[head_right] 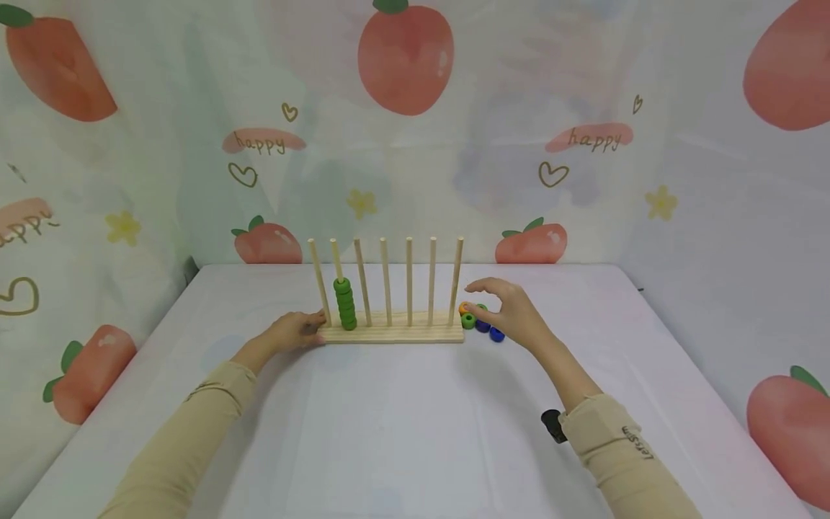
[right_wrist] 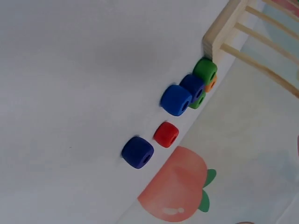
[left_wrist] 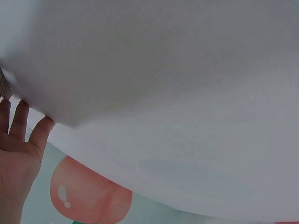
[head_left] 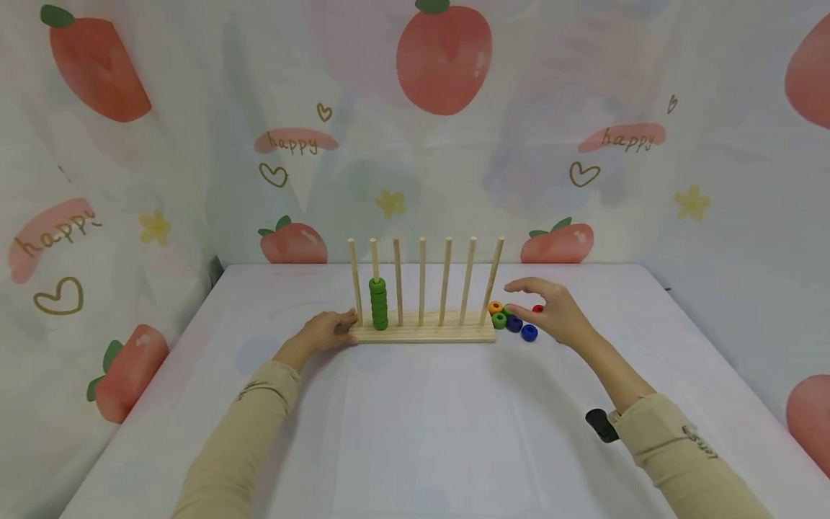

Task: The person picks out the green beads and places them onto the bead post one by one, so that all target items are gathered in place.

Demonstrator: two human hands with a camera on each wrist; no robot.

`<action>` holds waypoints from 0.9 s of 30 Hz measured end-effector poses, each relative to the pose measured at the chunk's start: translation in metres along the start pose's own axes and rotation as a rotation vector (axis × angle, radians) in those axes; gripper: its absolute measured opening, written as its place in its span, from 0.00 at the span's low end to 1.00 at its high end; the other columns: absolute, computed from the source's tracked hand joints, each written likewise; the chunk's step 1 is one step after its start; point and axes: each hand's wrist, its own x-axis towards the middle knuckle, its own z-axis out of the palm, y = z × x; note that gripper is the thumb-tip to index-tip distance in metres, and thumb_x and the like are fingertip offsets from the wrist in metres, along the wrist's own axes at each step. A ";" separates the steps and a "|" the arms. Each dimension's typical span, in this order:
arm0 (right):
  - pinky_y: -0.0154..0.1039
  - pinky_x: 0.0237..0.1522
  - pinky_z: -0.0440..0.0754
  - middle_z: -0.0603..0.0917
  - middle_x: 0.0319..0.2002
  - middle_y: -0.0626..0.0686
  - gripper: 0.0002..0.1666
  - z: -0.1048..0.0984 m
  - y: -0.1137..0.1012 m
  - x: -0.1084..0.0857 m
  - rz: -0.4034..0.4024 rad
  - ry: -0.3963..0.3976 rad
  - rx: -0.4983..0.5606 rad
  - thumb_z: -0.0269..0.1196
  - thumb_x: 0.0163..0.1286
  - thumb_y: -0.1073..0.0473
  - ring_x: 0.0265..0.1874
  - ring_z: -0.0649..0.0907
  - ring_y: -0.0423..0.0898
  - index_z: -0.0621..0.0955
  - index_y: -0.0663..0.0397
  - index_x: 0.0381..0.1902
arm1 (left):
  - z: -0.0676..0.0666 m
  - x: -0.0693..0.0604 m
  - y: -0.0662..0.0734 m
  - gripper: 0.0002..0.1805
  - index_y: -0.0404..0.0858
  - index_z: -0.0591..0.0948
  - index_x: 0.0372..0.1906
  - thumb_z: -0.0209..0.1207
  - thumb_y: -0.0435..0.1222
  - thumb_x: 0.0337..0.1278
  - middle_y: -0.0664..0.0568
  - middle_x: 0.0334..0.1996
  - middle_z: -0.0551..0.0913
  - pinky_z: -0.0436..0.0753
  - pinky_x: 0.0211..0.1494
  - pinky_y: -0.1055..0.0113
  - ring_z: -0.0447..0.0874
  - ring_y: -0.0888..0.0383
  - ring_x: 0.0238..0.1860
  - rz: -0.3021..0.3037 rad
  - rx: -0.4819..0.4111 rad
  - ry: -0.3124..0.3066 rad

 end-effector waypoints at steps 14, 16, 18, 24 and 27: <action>0.60 0.53 0.77 0.82 0.48 0.65 0.21 0.009 0.024 -0.011 0.178 -0.182 -0.020 0.68 0.56 0.66 0.51 0.79 0.63 0.79 0.68 0.48 | -0.001 0.000 0.001 0.31 0.33 0.72 0.62 0.62 0.44 0.56 0.44 0.67 0.67 0.67 0.66 0.45 0.66 0.38 0.65 -0.007 -0.008 -0.007; 0.60 0.53 0.77 0.82 0.49 0.65 0.22 0.012 0.029 -0.012 0.190 -0.195 -0.016 0.68 0.57 0.66 0.52 0.79 0.63 0.78 0.68 0.49 | -0.001 -0.001 0.001 0.31 0.33 0.72 0.62 0.62 0.44 0.57 0.44 0.67 0.66 0.67 0.66 0.45 0.65 0.38 0.66 -0.013 -0.016 -0.010; 0.60 0.54 0.76 0.81 0.49 0.66 0.22 0.014 0.033 -0.014 0.208 -0.213 -0.019 0.68 0.57 0.66 0.53 0.78 0.63 0.78 0.68 0.49 | -0.001 -0.001 0.001 0.31 0.33 0.72 0.63 0.62 0.43 0.57 0.45 0.67 0.66 0.66 0.67 0.45 0.65 0.38 0.66 -0.015 -0.023 -0.012; 0.62 0.57 0.73 0.80 0.51 0.67 0.23 0.021 0.042 -0.016 0.280 -0.265 -0.038 0.67 0.59 0.63 0.54 0.76 0.65 0.77 0.69 0.51 | -0.001 0.000 0.002 0.31 0.33 0.71 0.63 0.62 0.43 0.57 0.44 0.67 0.66 0.66 0.67 0.47 0.64 0.39 0.66 0.001 -0.018 -0.012; 0.62 0.57 0.73 0.80 0.51 0.67 0.23 0.027 0.046 -0.015 0.289 -0.282 -0.038 0.67 0.60 0.62 0.54 0.76 0.65 0.77 0.69 0.51 | -0.002 -0.001 0.003 0.31 0.32 0.71 0.63 0.62 0.43 0.57 0.44 0.67 0.66 0.67 0.67 0.46 0.65 0.39 0.66 -0.002 -0.004 -0.013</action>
